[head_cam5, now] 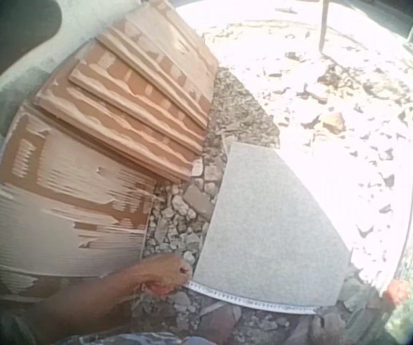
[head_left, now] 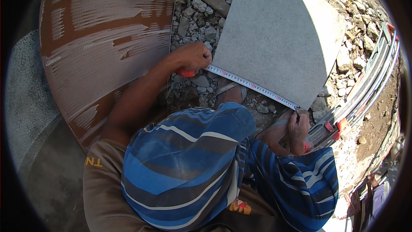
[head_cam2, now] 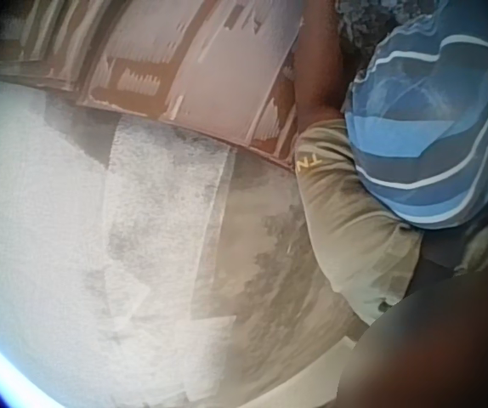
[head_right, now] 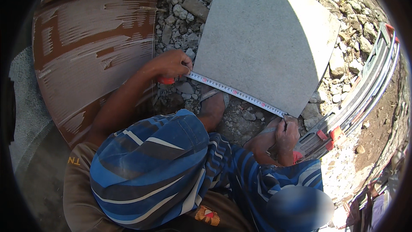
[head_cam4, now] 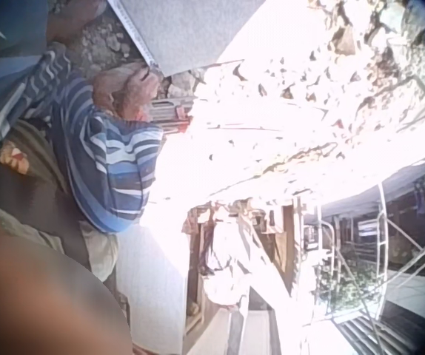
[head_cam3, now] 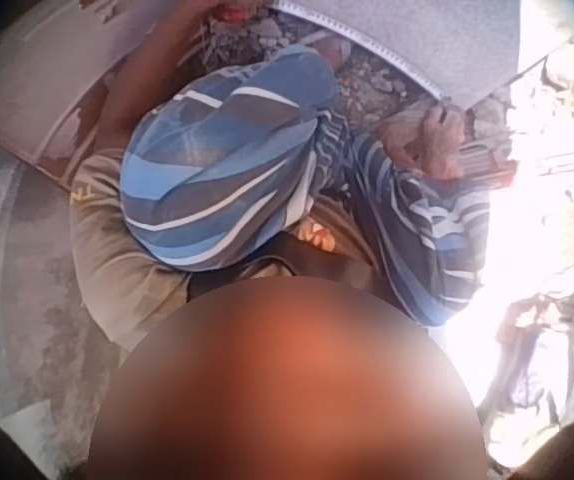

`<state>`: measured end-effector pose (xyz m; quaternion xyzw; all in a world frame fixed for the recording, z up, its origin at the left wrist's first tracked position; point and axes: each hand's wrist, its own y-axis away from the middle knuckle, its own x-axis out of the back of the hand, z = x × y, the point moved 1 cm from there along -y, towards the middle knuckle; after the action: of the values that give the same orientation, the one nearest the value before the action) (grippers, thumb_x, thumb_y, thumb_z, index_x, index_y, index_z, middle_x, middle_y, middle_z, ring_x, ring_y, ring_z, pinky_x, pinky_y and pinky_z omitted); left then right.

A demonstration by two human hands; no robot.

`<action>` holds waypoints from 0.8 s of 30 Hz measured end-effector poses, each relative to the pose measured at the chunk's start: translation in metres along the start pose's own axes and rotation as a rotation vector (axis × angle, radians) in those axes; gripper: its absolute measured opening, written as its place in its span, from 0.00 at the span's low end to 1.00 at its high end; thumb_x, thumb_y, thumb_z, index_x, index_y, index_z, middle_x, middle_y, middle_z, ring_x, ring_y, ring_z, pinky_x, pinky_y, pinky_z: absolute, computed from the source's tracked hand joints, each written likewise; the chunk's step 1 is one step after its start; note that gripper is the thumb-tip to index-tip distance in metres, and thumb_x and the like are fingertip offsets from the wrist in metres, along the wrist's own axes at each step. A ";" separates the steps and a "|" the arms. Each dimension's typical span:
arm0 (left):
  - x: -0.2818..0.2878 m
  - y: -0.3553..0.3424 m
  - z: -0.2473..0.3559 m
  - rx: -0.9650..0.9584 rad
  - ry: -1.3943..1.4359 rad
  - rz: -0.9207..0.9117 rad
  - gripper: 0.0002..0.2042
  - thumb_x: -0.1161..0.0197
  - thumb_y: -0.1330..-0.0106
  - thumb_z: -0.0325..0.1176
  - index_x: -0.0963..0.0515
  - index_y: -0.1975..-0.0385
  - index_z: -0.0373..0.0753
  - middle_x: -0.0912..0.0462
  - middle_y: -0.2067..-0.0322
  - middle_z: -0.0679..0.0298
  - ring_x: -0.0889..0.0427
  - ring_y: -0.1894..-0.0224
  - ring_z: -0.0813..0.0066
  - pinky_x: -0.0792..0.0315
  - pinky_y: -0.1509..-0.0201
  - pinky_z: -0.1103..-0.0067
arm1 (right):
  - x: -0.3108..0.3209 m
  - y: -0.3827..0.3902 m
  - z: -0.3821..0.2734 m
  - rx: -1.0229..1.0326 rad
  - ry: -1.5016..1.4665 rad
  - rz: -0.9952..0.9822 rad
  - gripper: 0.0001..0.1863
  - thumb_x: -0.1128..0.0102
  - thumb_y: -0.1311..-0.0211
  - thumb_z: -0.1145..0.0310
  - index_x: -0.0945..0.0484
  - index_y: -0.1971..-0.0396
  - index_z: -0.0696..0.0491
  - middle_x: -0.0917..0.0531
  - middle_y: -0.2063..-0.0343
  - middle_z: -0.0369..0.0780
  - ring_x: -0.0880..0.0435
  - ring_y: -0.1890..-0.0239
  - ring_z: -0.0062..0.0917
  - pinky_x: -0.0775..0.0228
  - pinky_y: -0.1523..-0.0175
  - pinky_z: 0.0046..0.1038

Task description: Measuring and cutting floor tiles at a construction site.

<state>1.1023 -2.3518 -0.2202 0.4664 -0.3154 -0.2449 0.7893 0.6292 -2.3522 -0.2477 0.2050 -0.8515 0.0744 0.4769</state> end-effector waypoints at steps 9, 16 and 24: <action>-0.003 0.004 -0.006 0.011 0.036 -0.013 0.09 0.37 0.46 0.34 0.14 0.69 0.39 0.13 0.72 0.57 0.15 0.69 0.65 0.24 0.60 0.71 | -0.005 -0.008 0.002 0.040 0.005 -0.015 0.03 0.38 0.42 0.77 0.23 0.69 0.56 0.18 0.68 0.47 0.17 0.68 0.44 0.24 0.64 0.39; -0.001 -0.006 0.006 -0.005 0.036 -0.038 0.10 0.37 0.46 0.33 0.15 0.69 0.36 0.15 0.75 0.57 0.16 0.72 0.68 0.24 0.63 0.72 | 0.007 -0.007 0.001 -0.020 0.081 0.009 0.04 0.36 0.43 0.74 0.23 0.70 0.55 0.19 0.71 0.45 0.18 0.71 0.43 0.26 0.68 0.41; 0.000 0.005 -0.002 0.051 0.084 -0.013 0.08 0.38 0.43 0.27 0.17 0.68 0.30 0.17 0.77 0.59 0.18 0.75 0.73 0.25 0.68 0.74 | -0.011 0.013 0.004 -0.014 0.073 -0.081 0.06 0.37 0.44 0.71 0.27 0.74 0.50 0.22 0.75 0.41 0.19 0.73 0.38 0.25 0.68 0.39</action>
<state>1.1040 -2.3487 -0.2167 0.4983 -0.2852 -0.2224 0.7880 0.6252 -2.3385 -0.2583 0.2330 -0.8251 0.0565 0.5117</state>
